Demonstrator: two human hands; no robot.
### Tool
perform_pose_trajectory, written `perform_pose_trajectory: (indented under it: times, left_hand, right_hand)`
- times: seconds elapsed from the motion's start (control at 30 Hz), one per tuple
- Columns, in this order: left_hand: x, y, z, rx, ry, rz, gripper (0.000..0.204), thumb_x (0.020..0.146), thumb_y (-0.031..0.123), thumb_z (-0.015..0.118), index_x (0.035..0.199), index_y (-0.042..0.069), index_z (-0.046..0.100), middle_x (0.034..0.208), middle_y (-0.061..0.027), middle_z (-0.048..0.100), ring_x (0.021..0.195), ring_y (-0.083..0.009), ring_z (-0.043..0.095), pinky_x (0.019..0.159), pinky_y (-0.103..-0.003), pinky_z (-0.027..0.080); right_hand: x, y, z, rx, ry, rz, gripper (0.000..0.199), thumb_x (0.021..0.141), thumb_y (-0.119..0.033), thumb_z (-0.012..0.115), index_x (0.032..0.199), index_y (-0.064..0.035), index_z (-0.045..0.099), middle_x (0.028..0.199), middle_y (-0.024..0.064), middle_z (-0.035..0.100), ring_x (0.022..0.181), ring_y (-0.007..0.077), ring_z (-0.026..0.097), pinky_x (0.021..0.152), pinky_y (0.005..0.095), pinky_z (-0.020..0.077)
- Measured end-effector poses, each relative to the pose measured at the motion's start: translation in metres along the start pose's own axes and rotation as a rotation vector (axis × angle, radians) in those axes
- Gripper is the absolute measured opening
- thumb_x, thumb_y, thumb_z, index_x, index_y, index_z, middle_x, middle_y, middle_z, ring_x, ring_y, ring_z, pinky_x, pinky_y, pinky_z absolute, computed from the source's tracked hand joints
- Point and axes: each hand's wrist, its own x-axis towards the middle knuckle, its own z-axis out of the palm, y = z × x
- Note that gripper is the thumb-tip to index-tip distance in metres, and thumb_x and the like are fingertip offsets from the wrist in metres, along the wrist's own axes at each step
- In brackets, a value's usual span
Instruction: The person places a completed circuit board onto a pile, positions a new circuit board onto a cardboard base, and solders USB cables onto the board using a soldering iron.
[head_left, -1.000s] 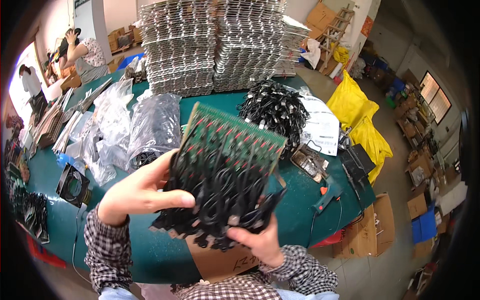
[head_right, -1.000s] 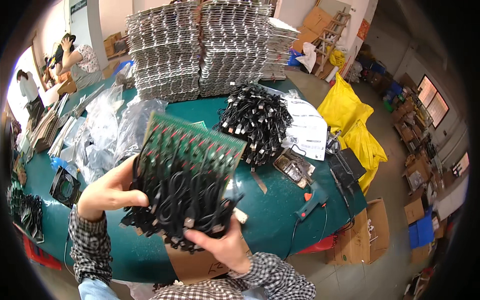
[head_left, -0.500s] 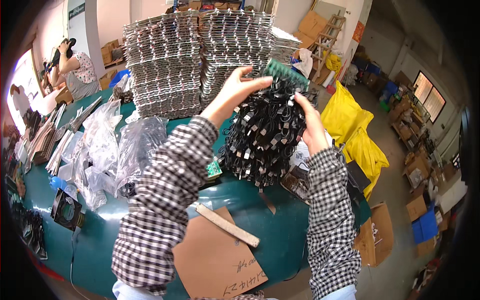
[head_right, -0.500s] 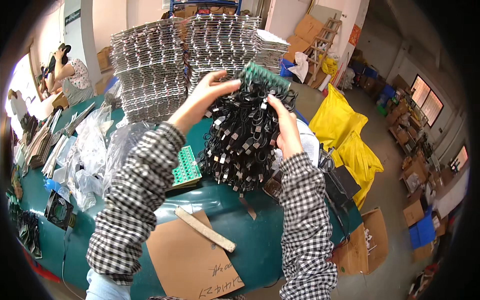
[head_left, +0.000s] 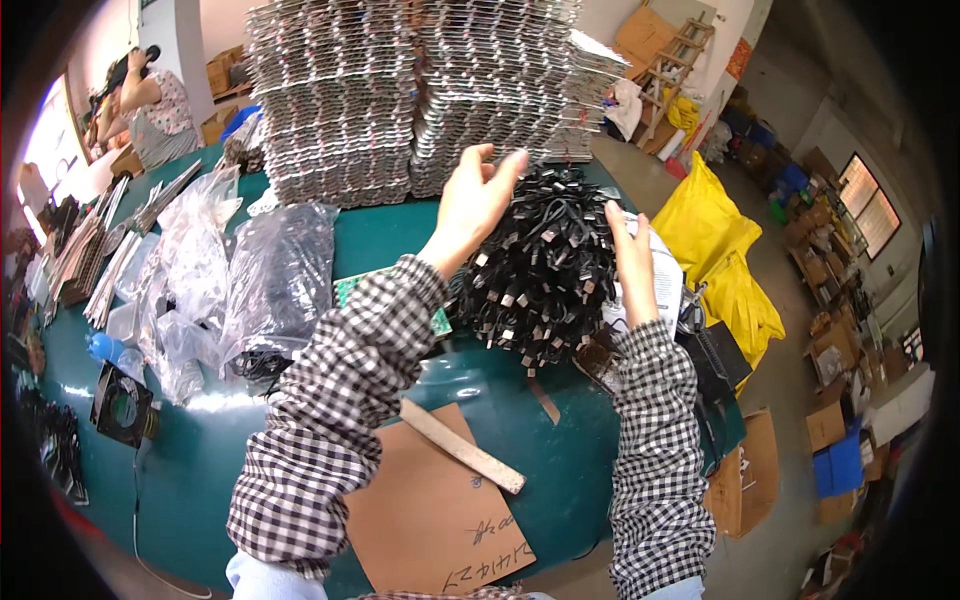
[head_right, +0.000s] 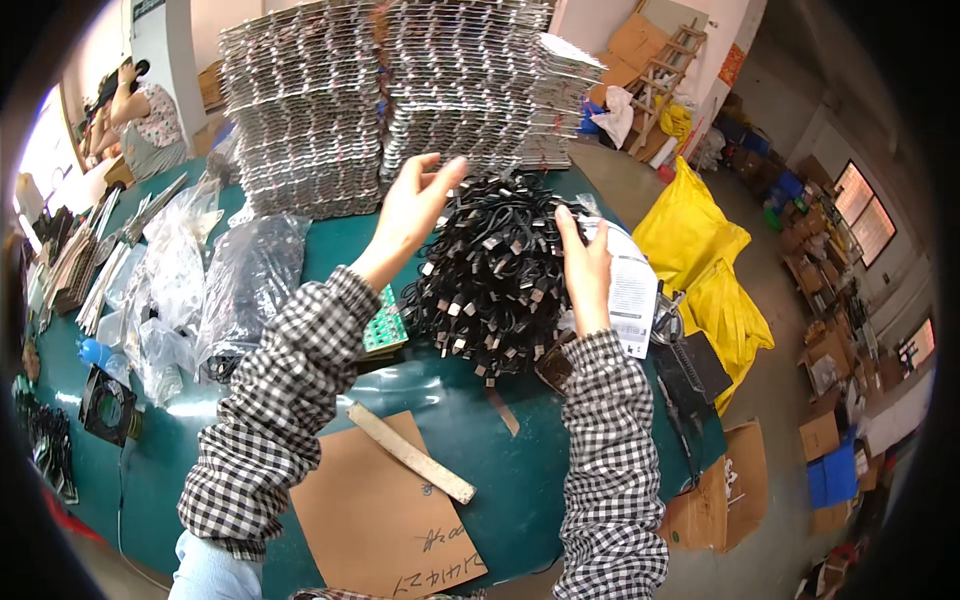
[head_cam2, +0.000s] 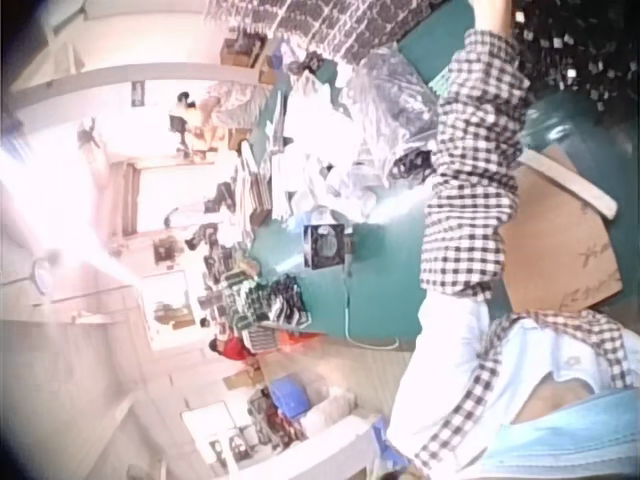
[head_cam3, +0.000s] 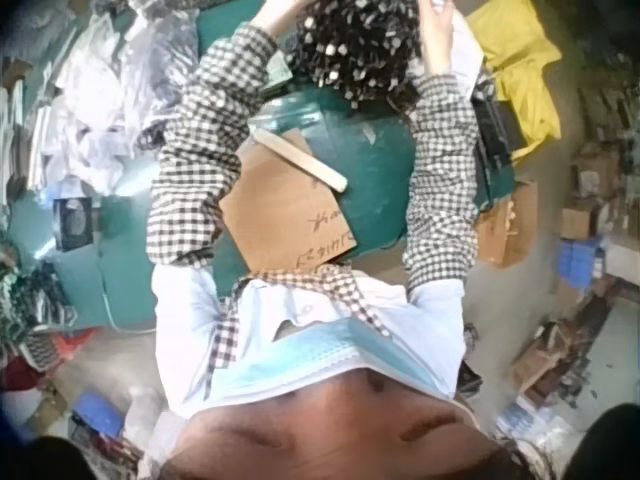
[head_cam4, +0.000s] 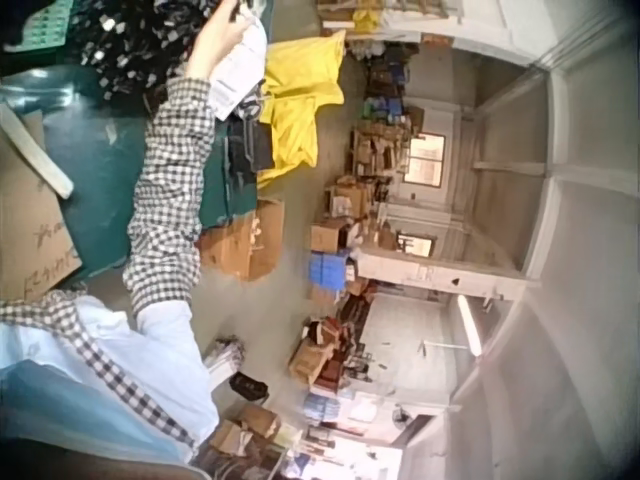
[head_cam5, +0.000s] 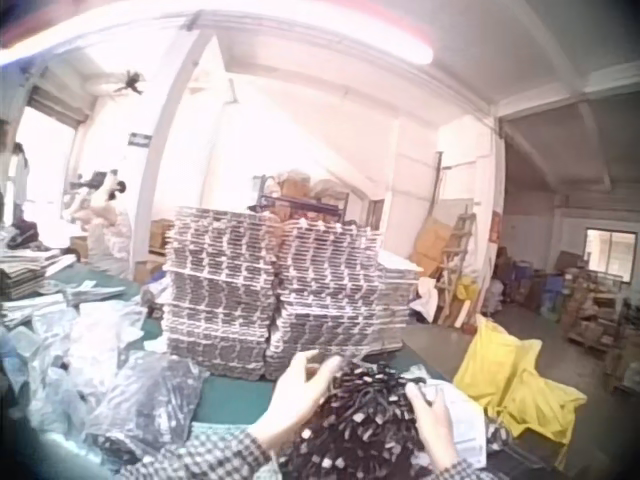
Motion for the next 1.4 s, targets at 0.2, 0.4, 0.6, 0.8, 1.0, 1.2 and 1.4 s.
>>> perform_pose_trajectory:
  times: [0.2, 0.4, 0.6, 0.8, 1.0, 1.2, 1.4]
  left_hand:
    - [-0.061, -0.046, -0.128, 0.157, 0.09, -0.227, 0.06, 0.091, 0.047, 0.062, 0.121, -0.004, 0.058, 0.109, -0.0153, 0.066, 0.103, -0.0202, 0.06, 0.09, -0.031, 0.046]
    - [-0.173, -0.057, -0.179, -0.025, -0.081, -0.764, 0.073, 0.088, 0.051, 0.064, 0.133, -0.004, 0.049, 0.132, -0.0183, 0.053, 0.123, -0.0276, 0.05, 0.095, -0.037, 0.045]
    - [-0.193, -0.068, -0.184, 0.263, -0.062, -0.682, 0.084, 0.089, 0.052, 0.06, 0.137, -0.014, 0.04, 0.138, -0.0292, 0.048, 0.13, -0.0327, 0.047, 0.108, -0.037, 0.036]
    - [-0.174, -0.102, -0.157, 0.374, 0.114, -0.577, 0.069, 0.087, 0.052, 0.059, 0.11, -0.013, 0.058, 0.107, -0.0317, 0.064, 0.107, -0.039, 0.063, 0.091, -0.043, 0.047]
    - [-0.143, -0.097, -0.179, 0.067, 0.03, -0.891, 0.068, 0.082, 0.051, 0.068, 0.118, -0.007, 0.059, 0.094, -0.0124, 0.06, 0.087, -0.0191, 0.059, 0.066, -0.034, 0.051]
    - [-0.134, -0.117, -0.189, -0.01, 0.019, -0.935, 0.058, 0.082, 0.046, 0.071, 0.109, -0.002, 0.053, 0.083, -0.0058, 0.051, 0.065, -0.0121, 0.05, 0.054, -0.03, 0.046]
    - [-0.146, -0.113, -0.17, 0.142, 0.161, -0.855, 0.051, 0.082, 0.047, 0.069, 0.093, -0.002, 0.06, 0.063, 0.0012, 0.046, 0.056, -0.0104, 0.045, 0.05, -0.03, 0.039]
  right_hand:
    - [-0.004, 0.006, -0.008, 0.051, -0.026, -0.124, 0.1, 0.086, -0.068, 0.054, 0.147, 0.006, 0.029, 0.151, 0.0278, 0.033, 0.142, 0.0351, 0.031, 0.114, 0.037, 0.0237]
    - [-0.022, -0.013, -0.024, 0.116, 0.26, -0.37, 0.07, 0.094, -0.044, 0.061, 0.138, 0.0074, 0.044, 0.142, 0.0227, 0.045, 0.133, 0.0304, 0.042, 0.109, 0.0374, 0.0317]
    - [-0.176, -0.07, 0.031, -0.031, -0.499, -0.481, 0.042, 0.09, -0.025, 0.068, 0.119, 0.0035, 0.059, 0.107, 0.013, 0.065, 0.095, 0.0197, 0.063, 0.084, 0.0308, 0.049]
    - [-0.174, 0.012, 0.112, -0.363, -0.633, -0.187, 0.079, 0.086, -0.057, 0.061, 0.128, 0.0086, 0.052, 0.107, 0.0236, 0.067, 0.102, 0.0369, 0.065, 0.089, 0.0424, 0.0497]
    - [-0.155, 0.023, 0.153, 0.023, -0.89, 0.258, 0.067, 0.086, -0.052, 0.065, 0.128, -0.0009, 0.055, 0.116, 0.0134, 0.063, 0.107, 0.0256, 0.059, 0.09, 0.0405, 0.0479]
    - [-0.152, 0.0, 0.151, 0.302, -0.839, 0.604, 0.048, 0.081, -0.043, 0.074, 0.107, -0.0047, 0.063, 0.097, 0.0038, 0.063, 0.087, 0.0133, 0.056, 0.074, 0.0298, 0.0439]
    - [-0.151, 0.006, 0.151, 0.215, -0.799, 0.618, 0.043, 0.079, -0.043, 0.077, 0.1, -0.008, 0.063, 0.091, 0.0015, 0.062, 0.081, 0.011, 0.054, 0.071, 0.0266, 0.0419]
